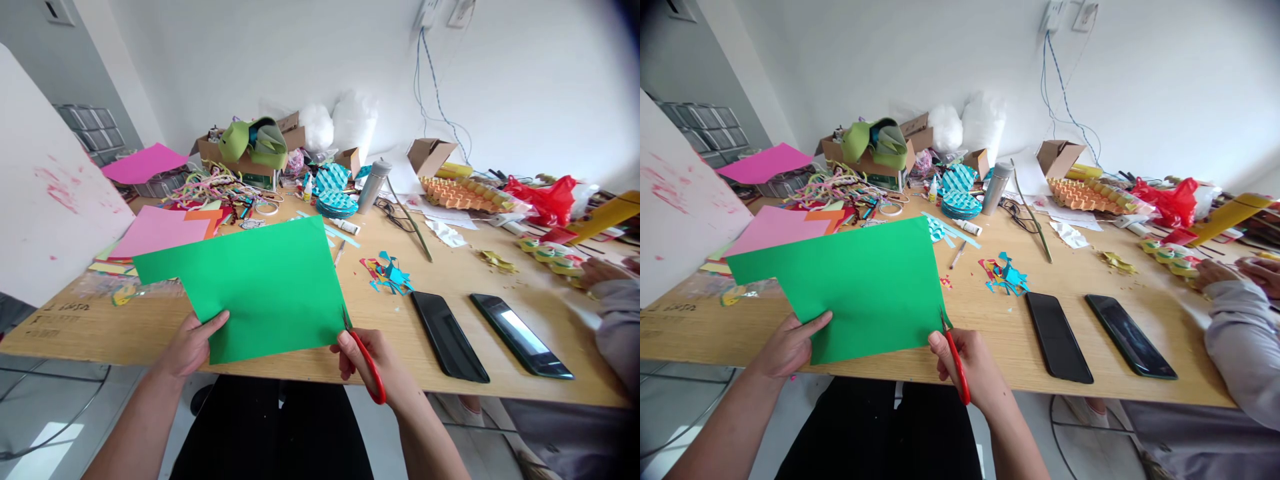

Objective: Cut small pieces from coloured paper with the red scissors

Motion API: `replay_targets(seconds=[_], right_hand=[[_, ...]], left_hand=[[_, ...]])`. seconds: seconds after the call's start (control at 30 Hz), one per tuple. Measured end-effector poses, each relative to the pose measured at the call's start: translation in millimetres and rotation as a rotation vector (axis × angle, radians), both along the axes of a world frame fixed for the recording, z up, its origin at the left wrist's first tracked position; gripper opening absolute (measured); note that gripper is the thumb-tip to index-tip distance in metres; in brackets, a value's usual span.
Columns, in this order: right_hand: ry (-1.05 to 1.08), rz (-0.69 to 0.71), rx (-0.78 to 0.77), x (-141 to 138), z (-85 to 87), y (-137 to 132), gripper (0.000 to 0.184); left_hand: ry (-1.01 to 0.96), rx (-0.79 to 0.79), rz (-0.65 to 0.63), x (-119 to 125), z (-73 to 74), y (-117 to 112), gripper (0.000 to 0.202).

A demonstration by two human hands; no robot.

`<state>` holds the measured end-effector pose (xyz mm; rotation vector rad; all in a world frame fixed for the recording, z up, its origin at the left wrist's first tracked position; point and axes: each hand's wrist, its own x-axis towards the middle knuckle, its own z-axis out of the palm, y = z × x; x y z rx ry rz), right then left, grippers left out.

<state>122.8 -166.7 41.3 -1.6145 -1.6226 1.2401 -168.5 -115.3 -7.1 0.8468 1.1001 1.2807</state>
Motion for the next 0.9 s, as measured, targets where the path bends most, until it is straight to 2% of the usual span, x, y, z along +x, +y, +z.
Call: replay_targets(seconds=[0.37,0.7,0.9], right_hand=[[0.051,-0.052,0.016,-6.7,-2.7,2.0,0.064],[0.034,-0.068,0.010,-7.6,-6.7,5.3,0.064],[0.069,-0.085,0.000,-8.6,-3.6,4.5,0.063]], left_hand=[[0.002,-0.008,-0.011,0.4,-0.7,0.1,0.049],[0.012,0.027,-0.009,-2.2,-7.3,-1.0,0.058],[0.002,-0.001,-0.006,-0.2,-3.0,-1.4,0.057]])
